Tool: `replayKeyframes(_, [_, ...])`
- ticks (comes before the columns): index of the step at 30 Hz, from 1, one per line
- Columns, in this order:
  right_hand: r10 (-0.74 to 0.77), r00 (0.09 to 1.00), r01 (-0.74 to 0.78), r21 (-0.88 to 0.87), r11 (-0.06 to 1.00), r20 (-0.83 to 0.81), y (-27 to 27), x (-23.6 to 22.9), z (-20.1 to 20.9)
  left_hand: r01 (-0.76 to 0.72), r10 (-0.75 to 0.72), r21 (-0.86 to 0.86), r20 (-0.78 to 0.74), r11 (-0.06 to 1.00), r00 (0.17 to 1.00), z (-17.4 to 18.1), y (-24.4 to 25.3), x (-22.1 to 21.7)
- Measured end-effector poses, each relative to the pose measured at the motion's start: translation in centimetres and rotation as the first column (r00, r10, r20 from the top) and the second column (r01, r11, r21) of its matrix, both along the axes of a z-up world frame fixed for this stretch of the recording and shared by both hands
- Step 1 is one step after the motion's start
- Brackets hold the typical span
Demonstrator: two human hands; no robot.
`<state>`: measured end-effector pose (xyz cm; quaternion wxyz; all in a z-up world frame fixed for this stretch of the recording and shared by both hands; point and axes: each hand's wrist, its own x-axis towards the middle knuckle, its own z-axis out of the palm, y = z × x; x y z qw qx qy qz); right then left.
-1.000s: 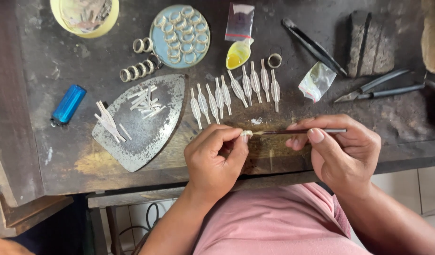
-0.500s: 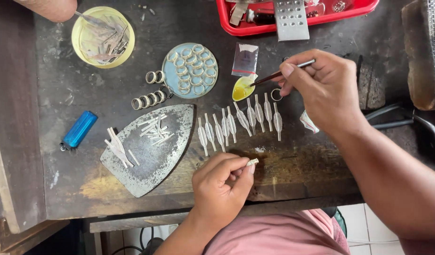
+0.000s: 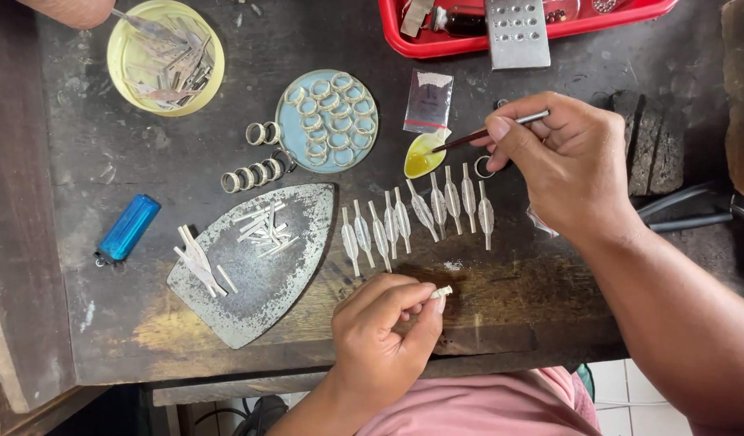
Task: Applying material to small jewelry components using a precision tool and tweezers as part of a ring design process.
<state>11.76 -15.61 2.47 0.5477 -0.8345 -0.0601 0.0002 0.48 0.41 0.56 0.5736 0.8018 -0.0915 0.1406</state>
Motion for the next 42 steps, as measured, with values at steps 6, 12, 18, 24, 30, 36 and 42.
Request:
replayKeyframes(6, [0.012,1.000,-0.013,0.034,0.999,0.007,-0.2,0.0,0.0,-0.011,0.011,-0.011,0.007,1.000,1.000,-0.1,-0.1,0.0])
replayKeyframes(12, [-0.016,1.000,0.013,0.143,0.990,0.017,-0.6,-0.3,-0.3,-0.039,0.039,-0.002,-0.014,0.999,0.999,-0.1,-0.1,0.0])
replayKeyframes(18, [-0.048,0.999,0.045,0.235,0.971,0.009,-1.8,-2.6,1.1,-0.053,0.053,0.010,-0.023,0.999,0.998,-0.3,-0.2,-0.3])
replayKeyframes(24, [-0.008,0.997,-0.015,0.321,0.947,0.071,-2.5,-8.3,1.9,-0.029,0.029,0.015,0.013,0.999,0.999,-0.6,-0.1,-0.4])
replayKeyframes(30, [-0.126,0.992,0.107,0.546,0.831,-0.003,-2.0,-12.1,-2.2,-0.023,0.018,0.096,0.050,0.995,0.999,-0.7,-0.2,-0.4])
replayKeyframes(36, [-0.159,0.987,0.137,0.520,0.843,-0.003,-1.8,-12.2,-2.7,-0.020,0.012,0.128,0.058,0.992,0.998,-0.7,-0.3,-0.5])
replayKeyframes(42, [-0.122,0.992,0.099,0.476,0.874,0.018,-1.6,-12.0,-2.4,-0.030,0.021,0.126,0.077,0.992,0.997,-0.7,-0.3,-0.4])
